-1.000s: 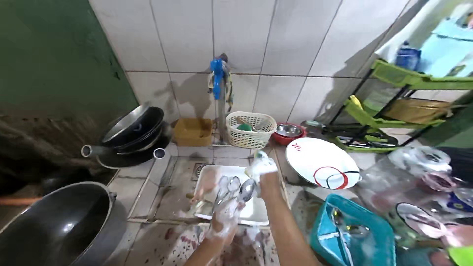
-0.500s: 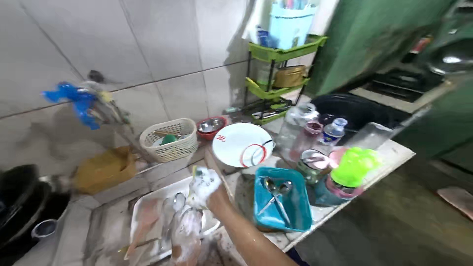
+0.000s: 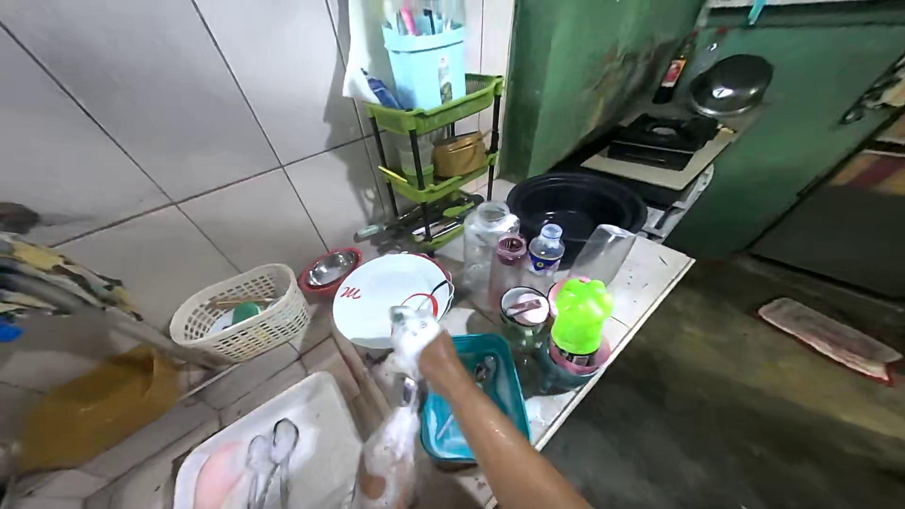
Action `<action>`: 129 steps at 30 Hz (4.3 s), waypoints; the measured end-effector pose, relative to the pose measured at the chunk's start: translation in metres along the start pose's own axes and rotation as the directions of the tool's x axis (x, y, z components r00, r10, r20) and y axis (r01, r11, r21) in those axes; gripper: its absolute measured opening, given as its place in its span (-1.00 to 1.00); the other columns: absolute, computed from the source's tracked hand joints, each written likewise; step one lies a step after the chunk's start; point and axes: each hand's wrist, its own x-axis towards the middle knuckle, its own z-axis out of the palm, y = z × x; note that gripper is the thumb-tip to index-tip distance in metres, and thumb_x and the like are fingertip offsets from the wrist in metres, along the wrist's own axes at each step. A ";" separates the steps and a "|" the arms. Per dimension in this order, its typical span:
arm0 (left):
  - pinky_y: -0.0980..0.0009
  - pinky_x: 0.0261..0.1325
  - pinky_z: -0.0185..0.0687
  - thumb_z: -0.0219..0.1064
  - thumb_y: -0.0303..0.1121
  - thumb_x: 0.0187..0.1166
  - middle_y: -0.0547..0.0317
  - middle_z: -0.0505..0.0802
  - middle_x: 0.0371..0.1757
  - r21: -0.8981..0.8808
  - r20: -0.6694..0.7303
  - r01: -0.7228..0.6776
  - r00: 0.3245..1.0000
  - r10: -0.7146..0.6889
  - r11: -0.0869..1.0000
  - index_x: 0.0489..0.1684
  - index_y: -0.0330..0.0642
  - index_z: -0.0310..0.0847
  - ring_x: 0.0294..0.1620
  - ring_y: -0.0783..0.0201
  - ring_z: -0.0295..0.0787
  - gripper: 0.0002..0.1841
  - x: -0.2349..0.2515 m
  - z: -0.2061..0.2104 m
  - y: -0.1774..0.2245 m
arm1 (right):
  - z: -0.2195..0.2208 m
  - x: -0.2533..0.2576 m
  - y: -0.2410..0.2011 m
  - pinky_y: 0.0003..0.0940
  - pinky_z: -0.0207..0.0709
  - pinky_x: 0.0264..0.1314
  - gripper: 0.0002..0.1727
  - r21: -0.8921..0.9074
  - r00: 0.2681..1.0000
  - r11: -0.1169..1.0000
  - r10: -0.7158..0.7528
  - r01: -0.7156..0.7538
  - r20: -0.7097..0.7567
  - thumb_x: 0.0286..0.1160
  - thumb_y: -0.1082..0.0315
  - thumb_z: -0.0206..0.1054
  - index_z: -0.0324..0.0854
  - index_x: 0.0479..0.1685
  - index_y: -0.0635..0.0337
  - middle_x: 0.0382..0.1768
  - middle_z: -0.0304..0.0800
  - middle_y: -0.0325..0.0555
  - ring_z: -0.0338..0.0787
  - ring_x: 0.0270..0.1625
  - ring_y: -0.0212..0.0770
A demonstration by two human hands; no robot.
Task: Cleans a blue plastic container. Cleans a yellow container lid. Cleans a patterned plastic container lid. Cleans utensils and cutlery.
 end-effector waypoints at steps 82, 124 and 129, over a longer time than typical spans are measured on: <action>0.65 -0.59 0.39 -0.20 -0.40 0.77 0.49 0.50 -0.71 -0.919 -0.194 -0.136 0.973 -0.124 0.369 -0.44 -0.03 0.50 -0.72 0.58 0.40 -0.62 -0.038 -0.124 -0.069 | 0.142 -0.039 -0.084 -0.38 0.72 -0.36 -0.65 0.894 0.879 0.030 -0.172 -0.446 0.444 0.53 0.06 0.09 0.62 0.04 0.06 -0.21 0.87 -0.12 0.83 -0.34 -0.30; -0.01 0.70 0.25 0.10 -0.26 0.80 -0.34 0.57 0.57 0.220 0.078 0.427 0.889 -0.452 0.877 0.62 -0.41 0.38 0.64 -0.15 0.44 -0.49 0.021 -0.081 -0.147 | 0.064 -0.039 -0.015 -0.16 0.70 0.19 -0.64 0.352 0.997 0.936 0.021 0.006 -0.074 0.63 0.37 0.26 0.61 0.25 0.47 -0.02 0.81 0.17 0.82 0.05 -0.15; 0.20 0.58 0.39 0.05 -0.42 0.79 -0.36 0.63 0.44 -0.013 0.058 0.308 0.950 -0.306 0.951 0.59 -0.51 0.33 0.49 -0.03 0.56 -0.54 0.010 -0.116 -0.063 | 0.139 -0.047 -0.049 -0.12 0.67 0.32 -0.54 0.427 0.997 0.901 0.057 -0.070 0.044 0.55 0.36 0.38 0.55 0.34 0.50 0.12 0.79 0.24 0.80 0.19 -0.07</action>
